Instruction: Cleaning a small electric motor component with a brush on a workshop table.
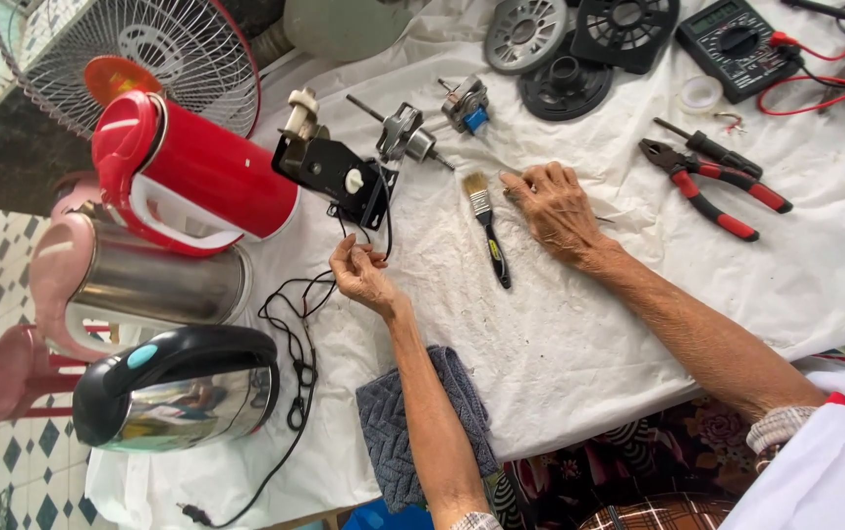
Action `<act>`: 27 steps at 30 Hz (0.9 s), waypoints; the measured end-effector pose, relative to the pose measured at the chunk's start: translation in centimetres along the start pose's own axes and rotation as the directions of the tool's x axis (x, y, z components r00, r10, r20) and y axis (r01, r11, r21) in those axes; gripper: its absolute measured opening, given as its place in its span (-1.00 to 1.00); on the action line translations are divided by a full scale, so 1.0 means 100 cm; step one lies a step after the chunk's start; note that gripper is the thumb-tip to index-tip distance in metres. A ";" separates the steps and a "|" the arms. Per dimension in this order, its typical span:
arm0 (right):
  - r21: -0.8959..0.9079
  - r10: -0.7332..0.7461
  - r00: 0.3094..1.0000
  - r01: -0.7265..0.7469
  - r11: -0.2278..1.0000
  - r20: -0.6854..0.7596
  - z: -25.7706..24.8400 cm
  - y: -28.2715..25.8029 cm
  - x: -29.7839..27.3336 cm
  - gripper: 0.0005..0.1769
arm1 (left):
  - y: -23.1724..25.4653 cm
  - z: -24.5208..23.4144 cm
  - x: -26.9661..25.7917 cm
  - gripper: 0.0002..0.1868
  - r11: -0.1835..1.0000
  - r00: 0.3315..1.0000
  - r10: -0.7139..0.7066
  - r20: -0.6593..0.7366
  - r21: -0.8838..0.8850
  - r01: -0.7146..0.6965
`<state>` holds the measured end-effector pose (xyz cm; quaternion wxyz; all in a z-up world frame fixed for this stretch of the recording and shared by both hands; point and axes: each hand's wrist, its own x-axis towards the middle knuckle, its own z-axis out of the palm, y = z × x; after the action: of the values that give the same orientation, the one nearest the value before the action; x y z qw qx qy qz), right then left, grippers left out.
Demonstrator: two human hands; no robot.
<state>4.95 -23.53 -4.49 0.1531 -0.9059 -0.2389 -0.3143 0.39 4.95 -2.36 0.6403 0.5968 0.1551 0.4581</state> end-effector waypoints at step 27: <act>-0.001 0.043 0.999 -0.043 0.999 0.031 -0.005 -0.003 0.000 -0.71 | 0.012 0.002 -0.003 -0.92 0.925 0.996 0.092 0.013 0.368 -0.090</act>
<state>4.59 -23.51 -4.04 0.1561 -0.9157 -0.2216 -0.2968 -0.10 4.49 -1.33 0.4947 0.7116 0.2118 0.4517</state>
